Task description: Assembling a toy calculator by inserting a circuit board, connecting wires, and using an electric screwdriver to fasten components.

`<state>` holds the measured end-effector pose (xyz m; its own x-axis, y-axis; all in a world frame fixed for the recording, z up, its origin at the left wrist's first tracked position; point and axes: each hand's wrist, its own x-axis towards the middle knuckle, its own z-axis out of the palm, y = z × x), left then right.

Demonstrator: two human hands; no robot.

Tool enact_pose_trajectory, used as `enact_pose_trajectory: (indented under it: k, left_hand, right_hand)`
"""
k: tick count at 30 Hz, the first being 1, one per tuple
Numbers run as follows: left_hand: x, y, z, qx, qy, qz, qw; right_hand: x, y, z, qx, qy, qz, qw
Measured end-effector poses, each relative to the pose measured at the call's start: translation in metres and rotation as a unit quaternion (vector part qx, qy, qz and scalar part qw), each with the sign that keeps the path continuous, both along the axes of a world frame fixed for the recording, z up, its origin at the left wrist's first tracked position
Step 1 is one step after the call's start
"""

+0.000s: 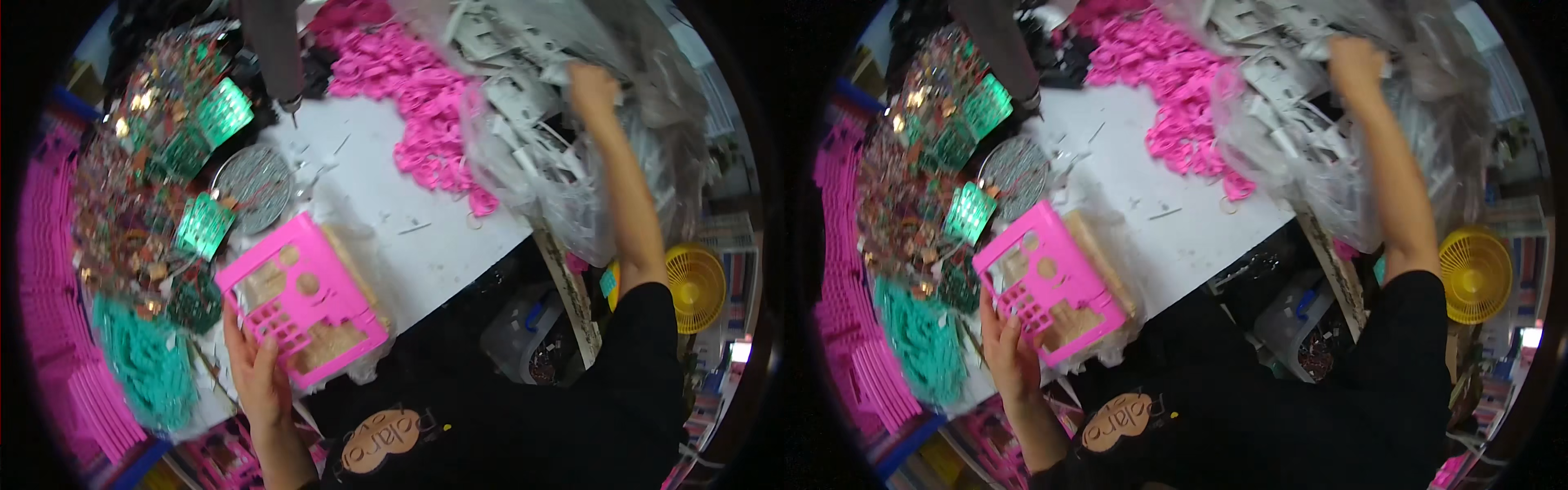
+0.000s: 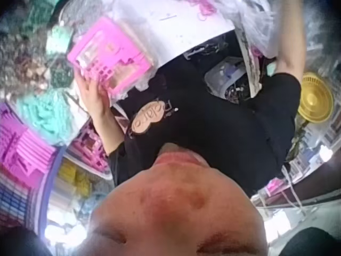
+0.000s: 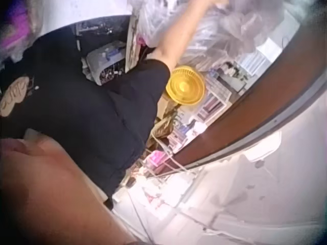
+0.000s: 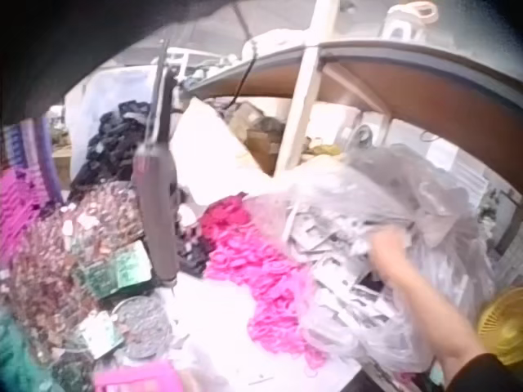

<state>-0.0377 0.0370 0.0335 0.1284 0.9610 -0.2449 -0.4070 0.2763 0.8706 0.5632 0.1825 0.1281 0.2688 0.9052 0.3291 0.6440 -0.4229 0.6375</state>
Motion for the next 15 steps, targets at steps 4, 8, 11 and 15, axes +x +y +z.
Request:
enact_pose_trajectory:
  k: [4, 8, 11, 15]
  left_hand:
    - [-0.001, 0.006, -0.003, -0.050, -0.053, -0.039, 0.997]
    - [0.007, 0.012, -0.006, -0.079, -0.122, -0.076, 0.986]
    - [0.007, 0.006, -0.010, -0.114, -0.222, -0.086, 0.964]
    - [0.009, 0.006, -0.003, -0.075, -0.152, -0.144, 0.975]
  right_hand:
    - [0.032, -0.071, 0.080, 0.027, 0.292, 0.215, 0.932]
    - [-0.184, -0.126, 0.077, -0.078, 0.448, 0.504, 0.734]
    - [-0.302, -0.119, 0.021, -0.120, 0.501, 0.667, 0.538]
    - [-0.347, -0.098, -0.020, -0.172, 0.428, 0.659, 0.594]
